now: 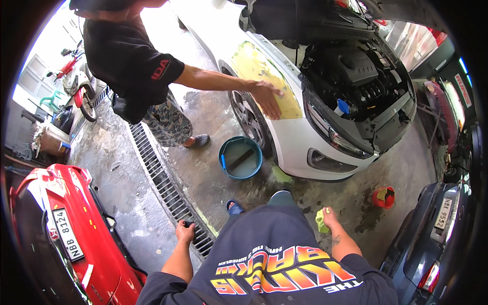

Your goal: The person wet-sands a patched area on the front fender of a white car using a sanding block and a yellow cloth, frequently dipping the block into a bucket of water.

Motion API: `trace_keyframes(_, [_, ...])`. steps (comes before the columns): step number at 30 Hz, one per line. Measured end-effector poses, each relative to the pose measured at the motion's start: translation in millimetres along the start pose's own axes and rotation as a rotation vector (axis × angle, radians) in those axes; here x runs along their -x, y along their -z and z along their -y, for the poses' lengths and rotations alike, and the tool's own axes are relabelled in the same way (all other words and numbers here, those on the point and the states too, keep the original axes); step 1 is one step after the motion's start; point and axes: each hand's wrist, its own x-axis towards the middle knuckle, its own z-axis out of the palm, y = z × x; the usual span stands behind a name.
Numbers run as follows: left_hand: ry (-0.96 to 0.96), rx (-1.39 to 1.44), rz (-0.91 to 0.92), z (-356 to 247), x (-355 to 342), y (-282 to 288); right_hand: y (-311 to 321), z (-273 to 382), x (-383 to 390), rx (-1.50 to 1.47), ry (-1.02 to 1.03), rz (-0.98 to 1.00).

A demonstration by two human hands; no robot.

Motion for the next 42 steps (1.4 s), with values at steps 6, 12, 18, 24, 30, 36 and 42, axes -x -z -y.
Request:
trace_keyframes(6, [0.2, 0.936, 0.035, -77.3, -18.2, 16.7, 36.7, 81.9, -41.9, -0.444, 0.438, -0.177])
trace_keyframes(12, [-0.007, 1.26, 0.203, -272.3, 54.9, 27.3, 155.7, 209.1, -19.5, -1.344, 0.298, 0.654])
trace_keyframes(18, [0.083, 1.561, 0.087, -323.4, 108.2, 4.2, 278.6, 216.5, -5.7, -1.632, 0.772, 1.091])
trace_keyframes(24, [0.141, 1.342, -0.144, -256.1, 161.9, 10.4, 273.7, 181.7, -50.3, -1.695, 0.586, 1.428])
trace_keyframes(30, [0.281, 1.219, -0.308, -206.1, 229.1, 22.7, 268.3, 205.6, -68.7, -1.798, 0.669, 1.334])
trace_keyframes(36, [0.254, 1.15, -0.248, -250.5, 230.8, 4.5, 284.5, 234.6, -72.7, -1.734, 0.633, 1.126])
trace_keyframes(42, [0.136, 1.058, -0.131, -295.7, 170.5, -11.0, 292.8, 241.6, -49.8, -1.722, 0.559, 0.999])
